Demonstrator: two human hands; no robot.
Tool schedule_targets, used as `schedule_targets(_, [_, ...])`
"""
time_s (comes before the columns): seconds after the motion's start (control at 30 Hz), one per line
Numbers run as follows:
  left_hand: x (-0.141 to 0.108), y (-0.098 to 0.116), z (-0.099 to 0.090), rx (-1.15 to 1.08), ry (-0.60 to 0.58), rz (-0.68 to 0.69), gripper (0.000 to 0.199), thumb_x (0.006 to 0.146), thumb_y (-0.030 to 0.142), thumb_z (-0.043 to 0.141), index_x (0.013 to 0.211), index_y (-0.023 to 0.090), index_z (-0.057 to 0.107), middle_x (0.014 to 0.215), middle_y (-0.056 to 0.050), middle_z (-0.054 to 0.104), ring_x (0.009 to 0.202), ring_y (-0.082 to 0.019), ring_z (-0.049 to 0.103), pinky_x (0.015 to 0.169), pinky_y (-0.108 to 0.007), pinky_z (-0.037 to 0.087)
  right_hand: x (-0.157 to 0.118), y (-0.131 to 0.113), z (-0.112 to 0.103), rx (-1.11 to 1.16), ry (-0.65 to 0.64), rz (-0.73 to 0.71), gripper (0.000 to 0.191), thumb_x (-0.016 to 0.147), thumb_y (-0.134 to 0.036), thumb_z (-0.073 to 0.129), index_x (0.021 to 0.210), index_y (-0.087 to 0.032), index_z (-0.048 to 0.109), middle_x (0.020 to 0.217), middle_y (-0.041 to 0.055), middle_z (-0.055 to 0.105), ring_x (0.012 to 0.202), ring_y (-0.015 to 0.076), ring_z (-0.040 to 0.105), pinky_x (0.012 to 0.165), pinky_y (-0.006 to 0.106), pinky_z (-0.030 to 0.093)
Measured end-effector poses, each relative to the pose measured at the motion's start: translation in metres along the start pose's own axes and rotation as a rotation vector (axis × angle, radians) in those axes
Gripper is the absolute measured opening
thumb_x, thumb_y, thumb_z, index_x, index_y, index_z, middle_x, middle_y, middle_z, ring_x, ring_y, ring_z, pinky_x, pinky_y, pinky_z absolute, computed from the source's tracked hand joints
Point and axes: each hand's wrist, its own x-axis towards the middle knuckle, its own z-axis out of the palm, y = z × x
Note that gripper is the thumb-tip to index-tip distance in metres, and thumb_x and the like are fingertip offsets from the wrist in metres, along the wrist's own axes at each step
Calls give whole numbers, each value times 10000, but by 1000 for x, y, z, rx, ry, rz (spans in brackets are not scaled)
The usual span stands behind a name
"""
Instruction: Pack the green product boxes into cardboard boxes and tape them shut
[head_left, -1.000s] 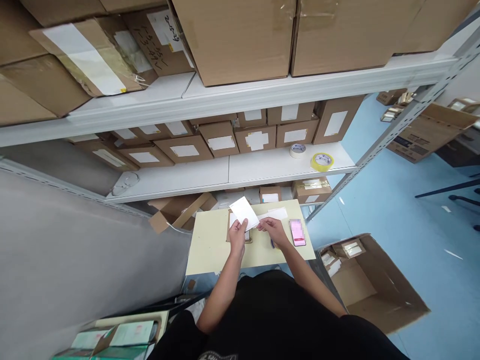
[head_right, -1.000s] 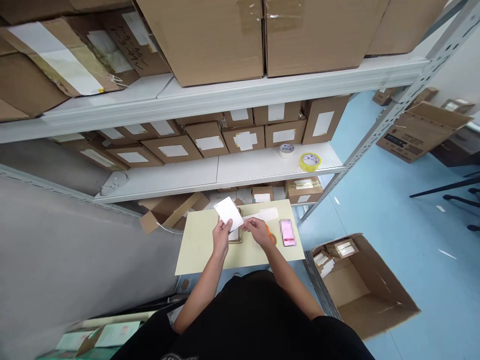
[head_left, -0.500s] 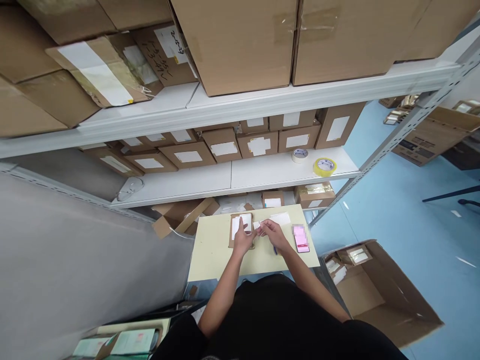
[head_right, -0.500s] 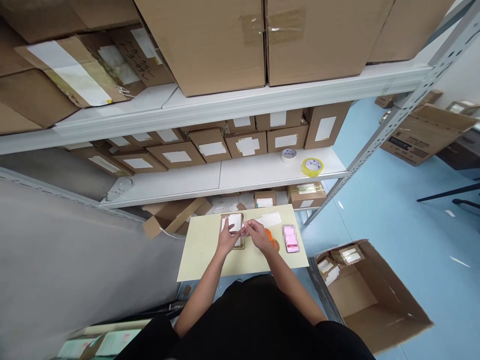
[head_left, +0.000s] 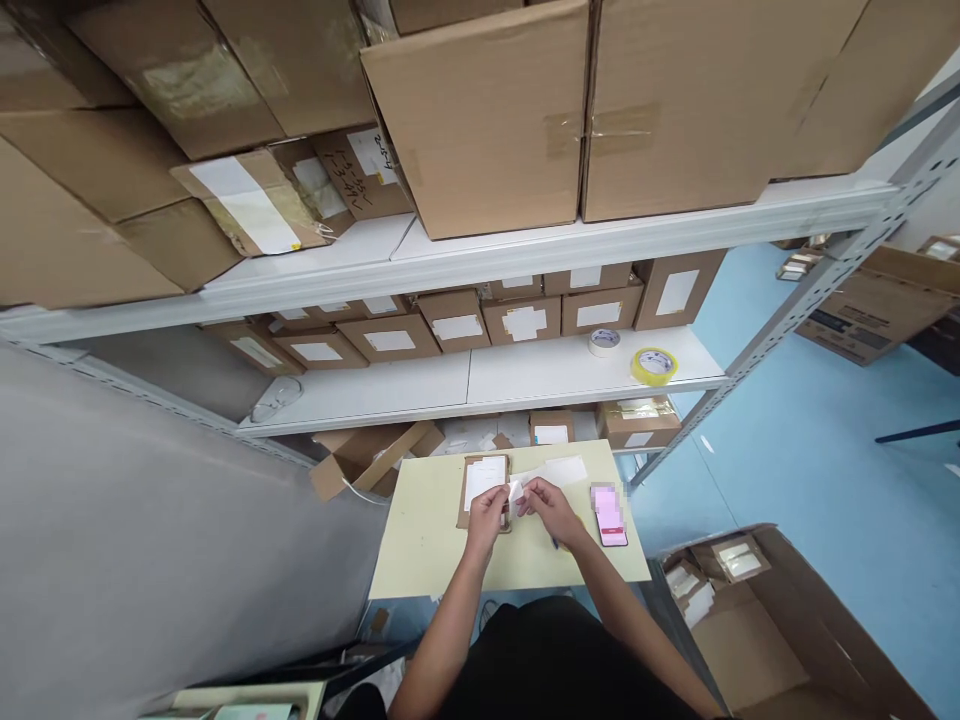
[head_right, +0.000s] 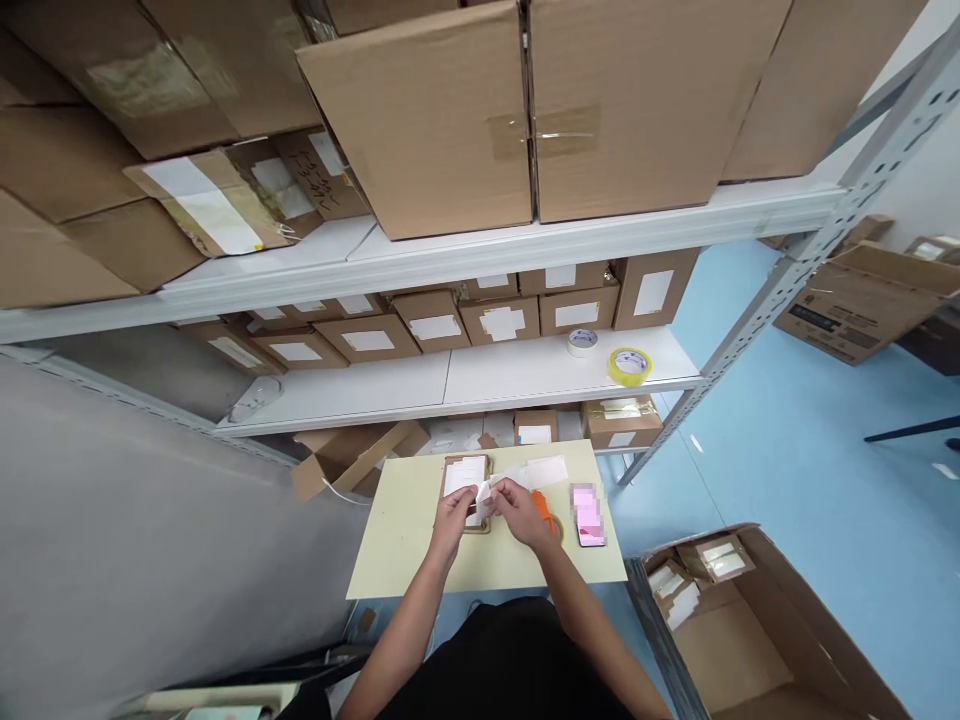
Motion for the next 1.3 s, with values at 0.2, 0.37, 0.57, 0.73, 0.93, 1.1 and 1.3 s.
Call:
schedule_targets(0.2, [-11, -4, -10, -55, -18, -44, 677, 762, 822, 635, 723, 152, 727, 706, -67, 692, 672, -189, 602, 641, -287, 496, 0, 15, 4, -25, -3, 65, 322, 895, -575, 642, 836, -270, 555, 692, -14, 671, 705, 224, 690, 748, 370, 528])
schedule_targets(0.37, [-17, -8, -24, 32, -55, 70, 556, 774, 729, 706, 712, 177, 744, 694, -40, 667, 705, -193, 587, 681, -283, 489, 10, 21, 21, -49, -22, 74, 274, 909, -518, 627, 811, -272, 555, 705, -22, 641, 731, 222, 681, 751, 359, 518])
schedule_targets(0.57, [-5, -20, -57, -31, -56, 70, 485, 825, 649, 705, 732, 176, 761, 692, -28, 660, 687, -176, 582, 668, -276, 484, 26, 28, 55, -95, -22, 35, 372, 820, -578, 756, 768, -254, 581, 715, -9, 627, 683, 199, 596, 658, 319, 466])
schedule_targets(0.73, [27, -26, -122, -214, 253, 22, 496, 762, 667, 742, 737, 172, 731, 671, -14, 655, 672, -169, 596, 630, -259, 483, 40, 32, 63, -72, 197, 32, 376, 785, -544, 773, 711, -249, 553, 698, -16, 579, 693, 189, 553, 689, 314, 467])
schedule_targets(0.93, [61, -31, -224, -371, 631, 13, 537, 711, 687, 753, 840, 167, 741, 777, -37, 718, 722, -174, 639, 655, -264, 511, 74, 53, 89, 37, 504, 30, 362, 679, -469, 808, 725, -254, 520, 611, -60, 545, 585, 150, 501, 613, 277, 437])
schedule_targets(1.1, [55, -43, -287, -324, 635, 29, 574, 691, 708, 770, 784, 143, 721, 703, -23, 671, 665, -148, 591, 615, -249, 464, 129, 104, 177, 58, 387, 215, 435, 568, -385, 840, 943, -225, 687, 666, -42, 669, 614, 163, 608, 619, 267, 470])
schedule_targets(1.3, [26, -65, -371, -117, 824, 43, 590, 779, 698, 691, 926, 132, 771, 752, -60, 719, 705, -191, 650, 647, -285, 505, 231, 149, 314, -43, 257, 343, 290, 542, -344, 802, 728, -215, 622, 686, -6, 692, 686, 181, 657, 689, 305, 542])
